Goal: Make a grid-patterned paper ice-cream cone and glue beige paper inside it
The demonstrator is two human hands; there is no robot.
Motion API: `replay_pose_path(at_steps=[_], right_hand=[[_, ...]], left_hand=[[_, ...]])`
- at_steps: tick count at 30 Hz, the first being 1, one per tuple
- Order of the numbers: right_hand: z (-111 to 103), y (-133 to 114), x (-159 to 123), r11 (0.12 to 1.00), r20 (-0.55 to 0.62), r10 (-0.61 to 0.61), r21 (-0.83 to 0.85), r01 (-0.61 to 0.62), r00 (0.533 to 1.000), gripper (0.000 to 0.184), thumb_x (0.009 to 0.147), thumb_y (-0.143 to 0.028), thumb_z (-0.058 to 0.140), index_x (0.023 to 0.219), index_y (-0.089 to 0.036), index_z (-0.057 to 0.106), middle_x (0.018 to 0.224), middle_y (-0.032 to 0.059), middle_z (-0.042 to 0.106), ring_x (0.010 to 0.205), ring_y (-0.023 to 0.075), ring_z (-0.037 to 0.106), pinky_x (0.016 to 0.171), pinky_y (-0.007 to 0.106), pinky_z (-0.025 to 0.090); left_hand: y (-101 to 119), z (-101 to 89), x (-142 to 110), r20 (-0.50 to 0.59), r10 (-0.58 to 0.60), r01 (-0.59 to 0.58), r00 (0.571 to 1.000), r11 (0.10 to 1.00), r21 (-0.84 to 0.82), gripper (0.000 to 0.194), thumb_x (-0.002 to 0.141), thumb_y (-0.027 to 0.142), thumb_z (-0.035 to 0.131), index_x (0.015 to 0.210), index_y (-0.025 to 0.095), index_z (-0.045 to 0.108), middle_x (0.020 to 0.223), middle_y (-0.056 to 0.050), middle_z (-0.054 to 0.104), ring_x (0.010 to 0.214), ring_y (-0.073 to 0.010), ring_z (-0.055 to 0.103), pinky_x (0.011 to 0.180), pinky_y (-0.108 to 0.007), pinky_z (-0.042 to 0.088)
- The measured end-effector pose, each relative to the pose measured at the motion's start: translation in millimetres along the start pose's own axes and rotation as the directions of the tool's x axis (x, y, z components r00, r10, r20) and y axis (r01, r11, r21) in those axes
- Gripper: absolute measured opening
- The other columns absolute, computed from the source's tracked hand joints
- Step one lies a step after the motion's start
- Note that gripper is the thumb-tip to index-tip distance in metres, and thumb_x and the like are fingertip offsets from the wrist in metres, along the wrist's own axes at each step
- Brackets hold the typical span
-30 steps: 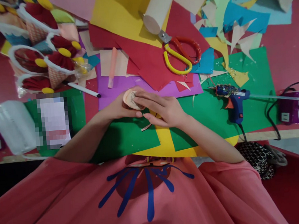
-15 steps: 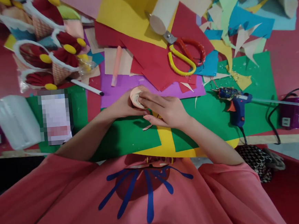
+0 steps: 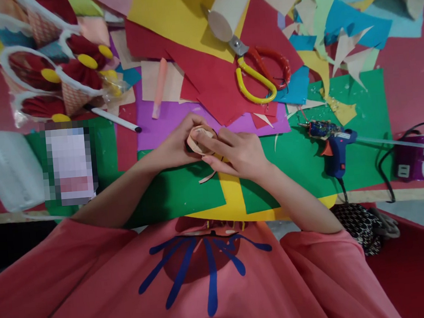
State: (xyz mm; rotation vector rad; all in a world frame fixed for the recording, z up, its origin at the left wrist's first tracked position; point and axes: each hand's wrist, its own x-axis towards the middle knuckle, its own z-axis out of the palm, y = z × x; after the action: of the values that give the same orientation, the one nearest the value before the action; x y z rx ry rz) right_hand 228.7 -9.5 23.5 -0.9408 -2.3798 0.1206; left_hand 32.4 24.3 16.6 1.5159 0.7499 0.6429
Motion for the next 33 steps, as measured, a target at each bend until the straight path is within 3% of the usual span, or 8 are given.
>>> replay_pose_path(at_steps=[8, 12, 16, 19, 22, 24, 28, 33], right_hand=[[1, 3, 1, 0.995, 0.149, 0.099, -0.004, -0.099, 0.984, 0.056, 0.102, -0.047, 0.023, 0.129, -0.017, 0.061, 0.061, -0.0011, 0.058, 0.051, 0.0090, 0.047, 0.051, 0.025, 0.028], [1, 7, 0, 0.995, 0.128, 0.065, 0.061, -0.074, 0.990, 0.052, 0.101, -0.046, 0.028, 0.131, -0.016, 0.058, 0.067, -0.0002, 0.064, 0.054, 0.0091, 0.052, 0.052, 0.023, 0.032], [-2, 8, -1, 0.994, -0.087, 0.036, 0.104, -0.027, 0.996, 0.039, 0.100, -0.037, 0.035, 0.120, -0.017, 0.062, 0.066, -0.0006, 0.063, 0.055, 0.0100, 0.056, 0.054, 0.024, 0.041], [-4, 7, -1, 0.992, -0.361, 0.076, 0.126, -0.032, 0.929, 0.021, 0.094, -0.026, 0.047, 0.107, -0.022, 0.063, 0.074, 0.0001, 0.067, 0.066, 0.0127, 0.063, 0.058, 0.025, 0.048], [-4, 8, 1, 0.989, -0.452, 0.079, 0.144, -0.015, 0.888, 0.019, 0.091, -0.025, 0.052, 0.106, -0.023, 0.062, 0.092, 0.0038, 0.070, 0.086, 0.0177, 0.067, 0.072, 0.032, 0.054], [-4, 9, 2, 0.989, -0.412, 0.048, 0.144, 0.013, 0.910, 0.025, 0.092, -0.030, 0.049, 0.113, -0.022, 0.060, 0.105, 0.0073, 0.069, 0.098, 0.0213, 0.066, 0.082, 0.038, 0.054], [-3, 9, 2, 0.992, -0.234, -0.008, 0.119, 0.037, 0.972, 0.036, 0.094, -0.035, 0.045, 0.125, -0.023, 0.058, 0.113, 0.0082, 0.069, 0.106, 0.0235, 0.062, 0.091, 0.042, 0.051], [0, 7, 0, 0.991, -0.160, 0.004, 0.135, 0.018, 0.987, 0.041, 0.092, -0.036, 0.049, 0.131, -0.024, 0.056, 0.114, 0.0060, 0.069, 0.113, 0.0248, 0.057, 0.097, 0.043, 0.047]], left_hand=[[-12, -0.7, -1, -0.092, 0.093, -0.085, 0.991, 0.993, 0.084, 0.044, 0.070, 0.031, 0.078, 0.102, 0.018, 0.050, 0.096, -0.001, 0.055, 0.088, -0.0159, 0.059, 0.076, -0.026, 0.045], [-14, -4.2, 0, -0.085, 0.192, -0.179, 0.978, 0.974, 0.140, 0.037, 0.074, 0.030, 0.075, 0.101, 0.019, 0.052, 0.094, -0.001, 0.055, 0.085, -0.0148, 0.059, 0.076, -0.027, 0.047], [-12, -9.3, 3, -0.055, 0.228, -0.224, 0.972, 0.973, 0.059, 0.046, 0.070, 0.032, 0.080, 0.107, 0.019, 0.058, 0.105, -0.004, 0.057, 0.099, -0.0189, 0.059, 0.085, -0.034, 0.048], [-12, -9.9, 4, -0.043, 0.151, -0.154, 0.988, 0.985, -0.082, 0.057, 0.063, 0.036, 0.085, 0.110, 0.018, 0.058, 0.109, -0.005, 0.057, 0.106, -0.0227, 0.058, 0.090, -0.039, 0.047], [-12, -8.0, 5, -0.061, 0.044, -0.059, 0.997, 0.962, -0.268, 0.065, 0.060, 0.038, 0.086, 0.113, 0.021, 0.054, 0.107, -0.003, 0.061, 0.101, -0.0212, 0.061, 0.083, -0.035, 0.050], [-11, -7.5, 6, -0.062, -0.009, -0.014, 0.998, 0.933, -0.359, 0.062, 0.060, 0.041, 0.084, 0.111, 0.021, 0.055, 0.100, -0.003, 0.064, 0.092, -0.0192, 0.064, 0.074, -0.029, 0.051], [-7, -9.1, 9, 0.073, -0.102, 0.125, 0.992, 0.863, -0.490, 0.051, 0.065, 0.045, 0.070, 0.106, 0.016, 0.060, 0.081, -0.002, 0.065, 0.068, -0.0157, 0.062, 0.056, -0.025, 0.046], [-3, -8.9, 8, 0.154, -0.198, 0.249, 0.968, 0.842, -0.479, 0.051, 0.072, 0.051, 0.050, 0.104, 0.013, 0.060, 0.070, -0.003, 0.062, 0.056, -0.0144, 0.058, 0.048, -0.023, 0.037]])
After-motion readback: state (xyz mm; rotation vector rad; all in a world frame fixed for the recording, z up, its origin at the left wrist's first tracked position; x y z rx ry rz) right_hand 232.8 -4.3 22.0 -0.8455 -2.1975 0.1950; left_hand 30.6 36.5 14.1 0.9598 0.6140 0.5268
